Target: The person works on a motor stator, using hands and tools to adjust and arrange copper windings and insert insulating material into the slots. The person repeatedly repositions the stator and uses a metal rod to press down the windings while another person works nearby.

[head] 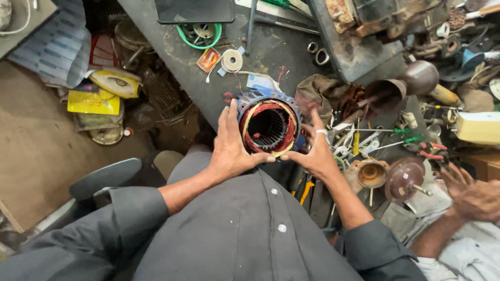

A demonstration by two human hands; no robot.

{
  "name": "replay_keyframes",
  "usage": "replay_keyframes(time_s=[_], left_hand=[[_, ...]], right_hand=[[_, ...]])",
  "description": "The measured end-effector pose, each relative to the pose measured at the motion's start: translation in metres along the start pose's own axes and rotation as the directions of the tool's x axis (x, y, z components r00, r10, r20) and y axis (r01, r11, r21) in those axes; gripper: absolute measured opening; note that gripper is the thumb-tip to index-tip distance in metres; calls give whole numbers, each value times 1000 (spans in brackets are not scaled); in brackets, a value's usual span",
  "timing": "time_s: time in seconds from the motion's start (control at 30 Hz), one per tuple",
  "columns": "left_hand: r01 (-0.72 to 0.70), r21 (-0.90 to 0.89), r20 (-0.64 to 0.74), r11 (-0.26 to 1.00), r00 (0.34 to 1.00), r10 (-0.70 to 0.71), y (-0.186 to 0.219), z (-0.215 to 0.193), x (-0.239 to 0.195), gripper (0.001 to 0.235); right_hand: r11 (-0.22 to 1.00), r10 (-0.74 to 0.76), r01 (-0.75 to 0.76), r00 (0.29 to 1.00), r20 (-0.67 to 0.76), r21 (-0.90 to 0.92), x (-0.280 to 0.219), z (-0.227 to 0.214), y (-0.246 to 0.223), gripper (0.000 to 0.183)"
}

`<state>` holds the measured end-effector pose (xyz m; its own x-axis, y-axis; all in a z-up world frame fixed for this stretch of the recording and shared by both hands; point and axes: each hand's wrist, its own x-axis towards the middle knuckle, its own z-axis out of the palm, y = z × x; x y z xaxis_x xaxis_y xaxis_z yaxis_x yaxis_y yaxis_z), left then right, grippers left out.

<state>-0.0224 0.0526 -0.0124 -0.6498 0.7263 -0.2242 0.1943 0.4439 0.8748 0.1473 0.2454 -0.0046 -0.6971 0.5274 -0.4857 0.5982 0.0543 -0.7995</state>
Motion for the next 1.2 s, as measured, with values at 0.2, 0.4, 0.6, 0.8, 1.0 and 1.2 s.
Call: replay_keyframes(time_s=[0.2,0.4,0.6,0.8,1.0,1.2], left_hand=[[-17,-60,11,998,1000,17,-5,12,-1,153],[8,18,32,1000,999,-9,7,5,-1,151],[38,38,114,999,993,-42,6,-6,4,144],[19,130,88,991,996,-30,21,-6,11,138],[83,198,65,977,993,-98,26,1,13,133],[63,213,76,975,994,-80,26,-4,17,139]], right_hand=[[911,3,39,995,102,-410,21,-6,-20,133],[856,-15,86,990,142,-510,28,-8,-43,139],[957,-25,81,980,198,-279,19,9,-35,156],[932,-135,158,987,92,-326,20,15,-29,147],[973,-37,50,997,61,-225,12,18,-20,140],[979,-82,105,987,137,-176,23,10,-10,152]])
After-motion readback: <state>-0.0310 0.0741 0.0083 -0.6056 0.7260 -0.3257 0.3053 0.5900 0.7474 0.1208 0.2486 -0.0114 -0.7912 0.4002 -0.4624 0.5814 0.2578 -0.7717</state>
